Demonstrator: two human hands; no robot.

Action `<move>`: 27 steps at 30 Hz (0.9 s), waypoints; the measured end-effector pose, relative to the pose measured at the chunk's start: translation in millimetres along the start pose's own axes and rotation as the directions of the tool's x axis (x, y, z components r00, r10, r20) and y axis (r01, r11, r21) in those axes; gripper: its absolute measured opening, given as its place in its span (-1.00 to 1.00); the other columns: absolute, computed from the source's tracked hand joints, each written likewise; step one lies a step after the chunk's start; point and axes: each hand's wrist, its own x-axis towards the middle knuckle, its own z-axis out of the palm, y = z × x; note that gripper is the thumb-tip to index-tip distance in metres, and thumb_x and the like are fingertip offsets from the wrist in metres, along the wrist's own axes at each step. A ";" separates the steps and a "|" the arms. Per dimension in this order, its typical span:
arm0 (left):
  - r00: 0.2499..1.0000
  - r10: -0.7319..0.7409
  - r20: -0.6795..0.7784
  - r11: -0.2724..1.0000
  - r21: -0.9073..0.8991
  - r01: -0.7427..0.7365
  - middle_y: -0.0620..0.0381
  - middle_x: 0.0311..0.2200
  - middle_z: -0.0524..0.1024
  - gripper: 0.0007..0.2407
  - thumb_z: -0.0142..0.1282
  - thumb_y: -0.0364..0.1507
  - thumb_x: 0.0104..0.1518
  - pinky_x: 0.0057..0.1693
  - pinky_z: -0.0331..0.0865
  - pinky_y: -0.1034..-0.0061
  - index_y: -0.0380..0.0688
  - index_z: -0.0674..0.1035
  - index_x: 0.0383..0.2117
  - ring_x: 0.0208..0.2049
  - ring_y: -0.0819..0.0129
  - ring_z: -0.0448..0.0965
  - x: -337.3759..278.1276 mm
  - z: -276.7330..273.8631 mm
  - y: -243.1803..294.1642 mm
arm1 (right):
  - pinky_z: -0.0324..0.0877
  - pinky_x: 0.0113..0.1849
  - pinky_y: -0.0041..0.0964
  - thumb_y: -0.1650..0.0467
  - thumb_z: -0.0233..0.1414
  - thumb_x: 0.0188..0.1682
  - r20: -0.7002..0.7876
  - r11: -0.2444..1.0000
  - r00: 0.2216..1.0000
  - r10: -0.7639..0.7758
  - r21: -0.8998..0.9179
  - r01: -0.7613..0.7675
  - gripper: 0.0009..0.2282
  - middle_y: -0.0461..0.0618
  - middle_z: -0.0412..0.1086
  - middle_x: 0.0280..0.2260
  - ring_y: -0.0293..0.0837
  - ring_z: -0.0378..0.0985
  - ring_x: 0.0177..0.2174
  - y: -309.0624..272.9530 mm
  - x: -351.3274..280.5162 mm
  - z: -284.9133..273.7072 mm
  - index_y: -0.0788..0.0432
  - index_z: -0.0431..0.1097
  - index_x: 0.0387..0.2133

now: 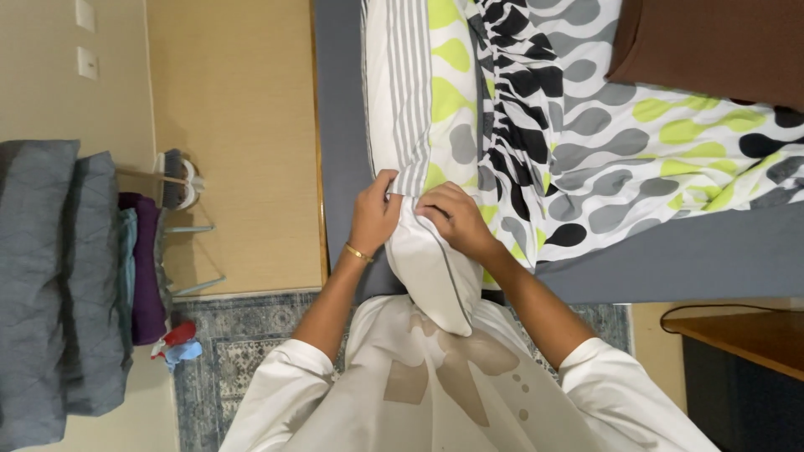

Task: The person inserts a white pillow into a patterned pillowcase on a bed. They repeatedly pull the fabric over the pillow, tuck the corners, and smooth the surface to fit the case properly.

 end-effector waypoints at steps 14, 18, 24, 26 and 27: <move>0.951 -0.131 -0.279 0.963 -0.263 0.055 -0.27 -0.32 0.56 -0.82 -0.16 -0.50 0.27 -0.04 0.42 0.01 -0.19 0.47 -0.08 -0.26 -0.23 0.58 -7.2 54.6 -30.4 | 0.01 0.15 -0.02 0.10 -0.33 0.25 -0.546 0.789 0.836 -0.050 -0.535 -0.302 -0.58 0.13 0.08 0.23 0.12 0.17 0.19 114.1 -37.7 96.0 0.02 0.16 0.23; 0.964 0.010 -0.267 0.991 -0.128 -0.046 0.00 -0.48 0.50 -0.86 0.07 -0.55 0.14 -0.21 0.48 0.29 -0.13 0.54 -0.19 -0.42 0.11 0.58 2.8 25.7 -14.7 | 0.03 0.04 0.08 0.44 0.22 0.02 -0.369 0.881 0.927 -0.064 -0.457 -0.121 -0.58 0.11 0.23 0.12 0.16 0.24 0.13 42.5 -19.5 47.6 0.06 0.24 0.12; 0.951 0.302 -0.063 0.949 0.110 -0.295 0.22 -0.42 0.57 -0.76 0.27 -0.49 0.00 -0.18 0.54 0.38 0.03 0.68 -0.17 -0.39 0.21 0.65 5.1 -9.2 1.5 | 0.46 -0.14 -0.14 0.47 0.24 -0.02 -0.300 0.964 0.936 -0.187 -0.241 0.115 -0.90 -0.03 0.57 -0.31 0.01 0.60 -0.28 38.3 0.6 -1.2 0.11 0.63 -0.25; 0.939 0.344 0.017 0.925 0.163 -0.343 0.19 -0.37 0.61 -0.83 0.26 -0.47 0.07 -0.13 0.53 0.36 0.02 0.68 -0.22 -0.31 0.18 0.66 2.1 -20.3 8.2 | 0.47 -0.16 -0.12 0.48 0.26 -0.04 -0.261 0.976 0.955 -0.140 -0.201 0.088 -0.90 -0.02 0.58 -0.32 0.02 0.61 -0.29 43.0 -3.9 -15.3 0.12 0.63 -0.28; 0.921 0.376 0.101 0.897 0.212 -0.389 0.17 -0.32 0.65 -0.91 0.25 -0.46 0.13 -0.08 0.52 0.35 0.01 0.69 -0.27 -0.24 0.16 0.68 0.4 -25.8 11.1 | 0.49 -0.18 -0.11 0.50 0.28 -0.07 -0.218 0.985 0.972 -0.092 -0.161 0.057 -0.90 0.00 0.58 -0.32 0.03 0.62 -0.31 45.8 -5.7 -22.0 0.12 0.64 -0.30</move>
